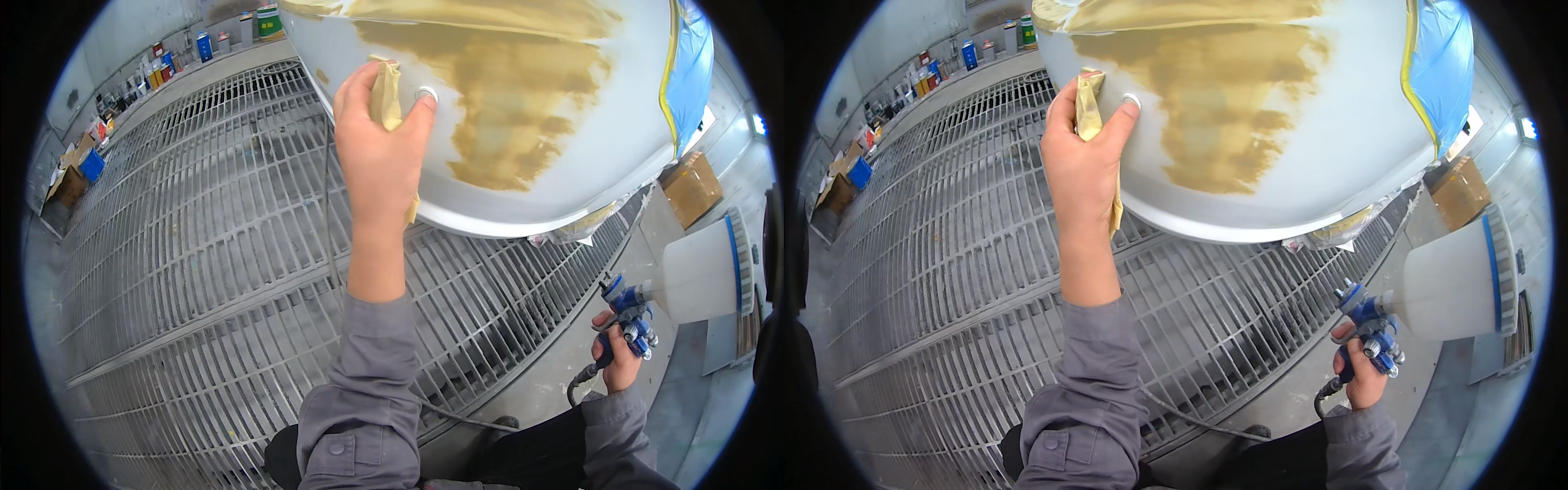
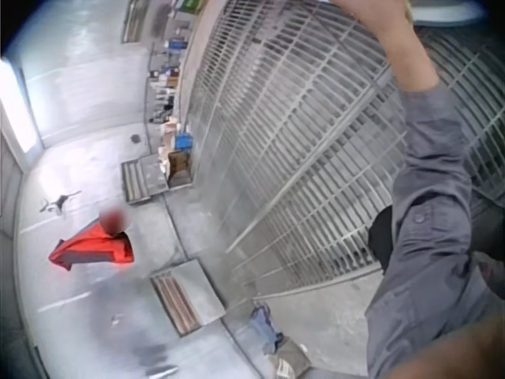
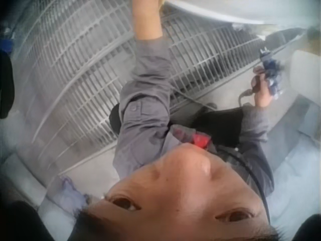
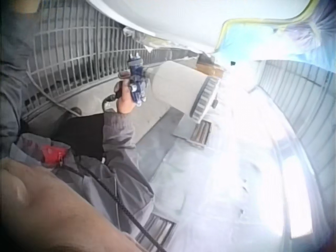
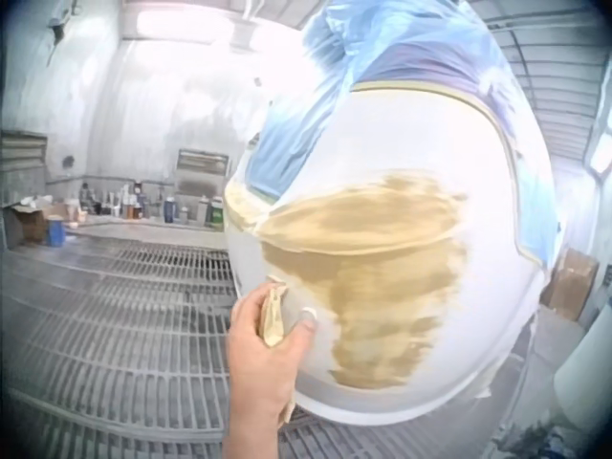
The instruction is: The person wipes a white car bumper with a yellow cloth while holding a spray gun. They then move to a workbench, pour white paint into a small cup, and stir it with a stick.
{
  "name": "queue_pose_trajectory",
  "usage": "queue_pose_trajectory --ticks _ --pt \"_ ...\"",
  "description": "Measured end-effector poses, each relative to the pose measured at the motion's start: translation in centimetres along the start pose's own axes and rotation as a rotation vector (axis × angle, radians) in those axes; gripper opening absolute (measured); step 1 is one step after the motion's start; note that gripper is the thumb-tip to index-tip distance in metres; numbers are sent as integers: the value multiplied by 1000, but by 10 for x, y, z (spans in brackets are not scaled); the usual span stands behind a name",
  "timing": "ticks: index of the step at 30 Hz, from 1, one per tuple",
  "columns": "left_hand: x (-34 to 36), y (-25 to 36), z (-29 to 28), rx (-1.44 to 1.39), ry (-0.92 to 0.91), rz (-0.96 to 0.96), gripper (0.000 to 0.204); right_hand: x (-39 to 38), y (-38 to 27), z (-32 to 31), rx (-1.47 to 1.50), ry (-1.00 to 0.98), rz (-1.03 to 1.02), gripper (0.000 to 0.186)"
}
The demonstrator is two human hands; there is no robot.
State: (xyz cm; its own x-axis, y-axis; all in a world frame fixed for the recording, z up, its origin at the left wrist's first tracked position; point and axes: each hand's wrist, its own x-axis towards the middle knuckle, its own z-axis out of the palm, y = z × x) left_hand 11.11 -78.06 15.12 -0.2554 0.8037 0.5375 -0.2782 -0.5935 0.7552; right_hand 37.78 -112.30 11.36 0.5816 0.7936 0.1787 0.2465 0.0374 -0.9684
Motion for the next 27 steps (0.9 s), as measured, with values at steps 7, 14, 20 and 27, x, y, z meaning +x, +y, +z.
queue_pose_trajectory --ticks 7,14,20,27 --pt "5 8 -5 41 -29 -64 52 3 7 -9 9 -14 18 34" --pt "10 10 -9 92 -74 -116 57 7 15 -16 23 -7 20 36" --pt "10 15 -7 64 -77 -132 59 10 18 -18 41 -5 21 36" --pt "8 4 -9 -86 -92 -112 52 9 20 -22 20 -21 17 40"
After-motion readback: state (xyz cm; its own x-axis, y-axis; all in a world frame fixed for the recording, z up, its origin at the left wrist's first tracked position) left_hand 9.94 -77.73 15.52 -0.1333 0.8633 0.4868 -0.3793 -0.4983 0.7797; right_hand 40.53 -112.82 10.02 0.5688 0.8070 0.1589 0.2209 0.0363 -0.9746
